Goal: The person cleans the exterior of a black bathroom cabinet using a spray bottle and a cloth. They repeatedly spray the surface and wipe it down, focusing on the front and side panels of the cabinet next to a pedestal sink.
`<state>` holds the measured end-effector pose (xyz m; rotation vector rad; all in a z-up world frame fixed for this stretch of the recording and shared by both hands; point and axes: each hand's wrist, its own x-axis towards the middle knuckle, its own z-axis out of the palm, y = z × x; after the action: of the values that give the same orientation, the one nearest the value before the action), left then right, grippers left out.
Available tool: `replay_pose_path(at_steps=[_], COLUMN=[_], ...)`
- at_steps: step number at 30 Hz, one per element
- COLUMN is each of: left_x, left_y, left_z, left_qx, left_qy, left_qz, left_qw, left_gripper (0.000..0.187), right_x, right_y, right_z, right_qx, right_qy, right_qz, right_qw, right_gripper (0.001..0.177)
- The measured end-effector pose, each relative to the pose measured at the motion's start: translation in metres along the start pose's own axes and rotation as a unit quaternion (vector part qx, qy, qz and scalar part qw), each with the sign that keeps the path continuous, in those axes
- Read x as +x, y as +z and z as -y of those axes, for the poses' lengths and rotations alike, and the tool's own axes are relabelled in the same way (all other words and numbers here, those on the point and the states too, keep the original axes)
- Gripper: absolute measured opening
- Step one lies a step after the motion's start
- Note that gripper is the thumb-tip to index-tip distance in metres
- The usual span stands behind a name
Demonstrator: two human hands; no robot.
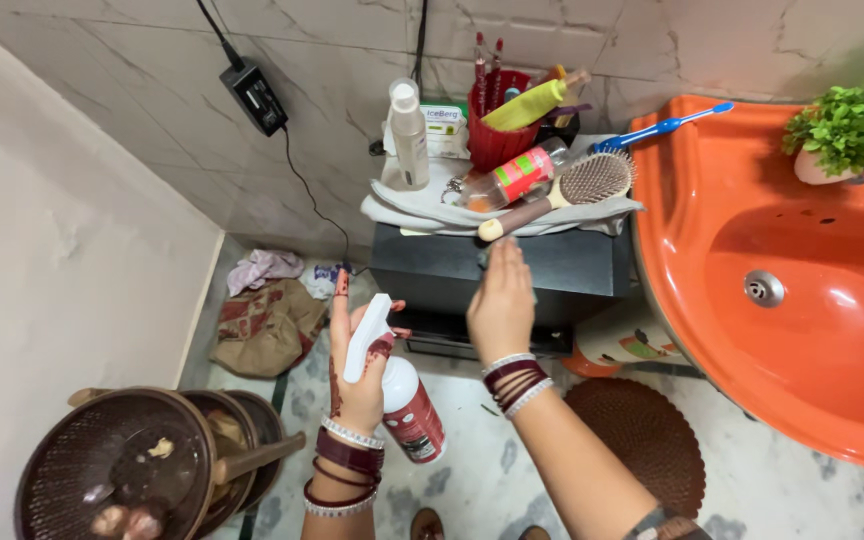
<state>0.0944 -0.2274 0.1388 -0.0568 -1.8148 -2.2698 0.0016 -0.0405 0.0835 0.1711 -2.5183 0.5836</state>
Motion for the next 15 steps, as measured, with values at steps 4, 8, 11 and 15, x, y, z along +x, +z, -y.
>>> replay_pose_path(at_steps=[4, 8, 11, 15], left_x=[0.007, 0.008, 0.009, 0.01], left_y=[-0.008, -0.028, -0.044, -0.06], left_z=[-0.013, -0.026, -0.029, -0.023], left_qx=[-0.004, 0.018, 0.016, -0.007], left_qy=[0.017, 0.001, 0.011, 0.046], left_qz=[0.0, -0.006, -0.017, -0.025], left_qw=[1.0, 1.0, 1.0, 0.999], left_gripper=[0.085, 0.088, 0.088, 0.087], right_x=[-0.004, -0.001, 0.006, 0.012], right_y=[0.023, 0.043, 0.062, 0.083], right_z=[0.034, 0.069, 0.09, 0.108], right_qx=[0.027, 0.055, 0.065, 0.052], right_qy=[-0.004, -0.001, -0.001, -0.016], right_qz=[0.018, 0.029, 0.028, 0.033], right_qw=[0.999, 0.998, 0.998, 0.998], right_gripper=[0.061, 0.063, 0.062, 0.065])
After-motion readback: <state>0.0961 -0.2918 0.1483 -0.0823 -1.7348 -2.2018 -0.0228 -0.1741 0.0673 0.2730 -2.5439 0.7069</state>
